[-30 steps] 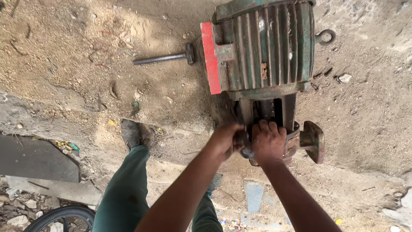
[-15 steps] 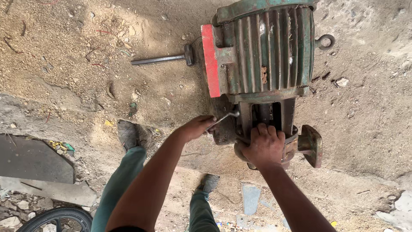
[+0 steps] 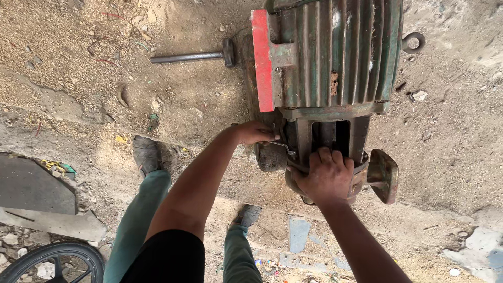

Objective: The person kneels on the ground and uses a spanner to loosen and unscrew bolts from the base of an electric motor, steadying the motor with the other hand and repositioning the wrench on successive bolts.

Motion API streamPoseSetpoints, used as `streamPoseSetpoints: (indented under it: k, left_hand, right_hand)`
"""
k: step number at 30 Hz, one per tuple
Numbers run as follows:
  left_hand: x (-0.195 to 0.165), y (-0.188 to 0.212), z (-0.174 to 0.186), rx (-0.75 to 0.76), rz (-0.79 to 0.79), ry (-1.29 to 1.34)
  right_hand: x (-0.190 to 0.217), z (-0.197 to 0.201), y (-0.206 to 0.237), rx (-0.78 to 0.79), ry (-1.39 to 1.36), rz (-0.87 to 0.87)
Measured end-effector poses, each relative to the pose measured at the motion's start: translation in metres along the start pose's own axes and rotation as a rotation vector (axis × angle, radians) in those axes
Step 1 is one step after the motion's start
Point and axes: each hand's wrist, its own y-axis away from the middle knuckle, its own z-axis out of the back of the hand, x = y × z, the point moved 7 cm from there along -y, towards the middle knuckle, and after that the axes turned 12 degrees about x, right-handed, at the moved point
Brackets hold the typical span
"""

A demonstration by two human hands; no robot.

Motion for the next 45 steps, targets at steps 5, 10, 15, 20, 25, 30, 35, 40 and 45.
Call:
streamPoseSetpoints:
  k: [5,10,15,20,25,30,35,40,45]
  left_hand:
    - [-0.006,-0.007,-0.007,0.130,-0.071,-0.047]
    - [0.001,-0.006,-0.009,0.073,-0.029,-0.050]
    - [0.003,-0.004,-0.009,0.033,0.006,-0.055]
    - [-0.001,-0.005,-0.007,0.092,0.057,-0.135]
    - [-0.006,-0.001,0.003,0.048,0.112,-0.232]
    - [-0.005,0.001,0.002,-0.020,0.073,-0.197]
    - [0.010,0.001,-0.019,0.009,0.016,-0.069]
    - [0.011,0.000,-0.019,-0.007,-0.017,-0.015]
    - [0.013,0.007,-0.010,-0.032,0.131,-0.096]
  right_hand:
    - [0.001,-0.001,0.001,-0.029,0.007,-0.001]
    - [-0.001,-0.003,0.002,0.005,0.010,-0.002]
    - [-0.002,-0.002,0.005,0.013,-0.003,0.002]
    - [-0.002,-0.003,0.007,0.003,-0.007,-0.003]
    - [-0.002,-0.003,0.008,-0.002,-0.018,-0.001]
    - [-0.003,-0.004,0.005,0.043,-0.019,-0.019]
    - [-0.003,-0.006,0.005,0.054,-0.015,-0.016]
    - [-0.002,-0.006,0.005,0.006,-0.009,-0.002]
    - [-0.003,-0.006,0.004,-0.010,-0.012,0.002]
